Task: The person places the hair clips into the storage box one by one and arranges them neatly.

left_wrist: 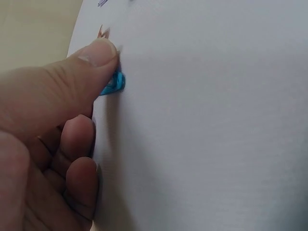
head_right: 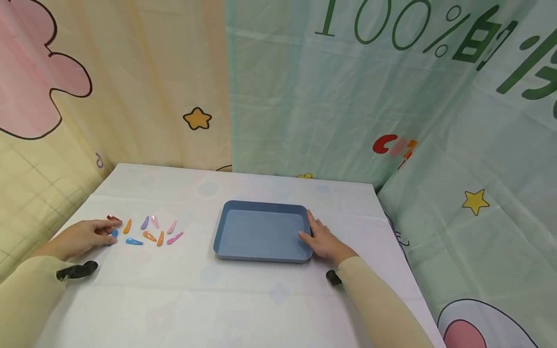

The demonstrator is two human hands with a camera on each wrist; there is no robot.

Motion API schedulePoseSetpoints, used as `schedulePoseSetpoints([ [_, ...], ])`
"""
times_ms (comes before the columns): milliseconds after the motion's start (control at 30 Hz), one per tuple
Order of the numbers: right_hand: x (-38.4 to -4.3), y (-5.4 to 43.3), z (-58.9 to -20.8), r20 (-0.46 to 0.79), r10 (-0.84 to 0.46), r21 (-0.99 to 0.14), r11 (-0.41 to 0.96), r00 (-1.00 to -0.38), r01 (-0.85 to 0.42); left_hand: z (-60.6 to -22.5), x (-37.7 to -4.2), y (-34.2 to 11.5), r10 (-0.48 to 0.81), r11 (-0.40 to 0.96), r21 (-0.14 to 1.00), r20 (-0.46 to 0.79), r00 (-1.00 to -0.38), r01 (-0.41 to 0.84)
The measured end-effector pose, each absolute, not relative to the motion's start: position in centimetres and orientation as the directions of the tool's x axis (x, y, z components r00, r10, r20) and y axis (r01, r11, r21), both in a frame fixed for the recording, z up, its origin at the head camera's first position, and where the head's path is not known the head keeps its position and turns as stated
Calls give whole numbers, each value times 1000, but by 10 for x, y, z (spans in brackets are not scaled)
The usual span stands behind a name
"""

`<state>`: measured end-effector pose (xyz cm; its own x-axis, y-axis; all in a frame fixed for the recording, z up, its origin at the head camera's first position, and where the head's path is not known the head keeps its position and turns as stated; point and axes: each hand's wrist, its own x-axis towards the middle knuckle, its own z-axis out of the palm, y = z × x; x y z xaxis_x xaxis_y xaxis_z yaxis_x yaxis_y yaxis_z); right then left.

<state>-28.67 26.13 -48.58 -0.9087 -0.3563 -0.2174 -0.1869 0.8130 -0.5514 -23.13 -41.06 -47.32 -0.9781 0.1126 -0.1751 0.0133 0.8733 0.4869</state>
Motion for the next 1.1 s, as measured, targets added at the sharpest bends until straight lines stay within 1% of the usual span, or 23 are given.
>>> schedulePoseSetpoints([
  [233, -285, 261, -486, -220, -362, -553, 811, -906, -190, -477, -229, -410, 110, 883, 468, -157, -981, 24],
  [467, -283, 262, -485, -223, -353, -547, 817, -909, -183, -480, -229, -412, 92, 881, 473, -143, -985, 14],
  [833, -285, 262, -488, -224, -343, -549, 818, -912, -173, -483, -228, -411, 85, 881, 471, -74, -994, 40],
  [967, -286, 261, -488, -223, -344, -544, 820, -912, -177, -483, -228, -412, 82, 876, 480, -61, -995, 43],
  [1100, -286, 261, -487, -212, -350, -550, 815, -913, -184, -480, -228, -413, 69, 864, 503, -74, -995, 23],
])
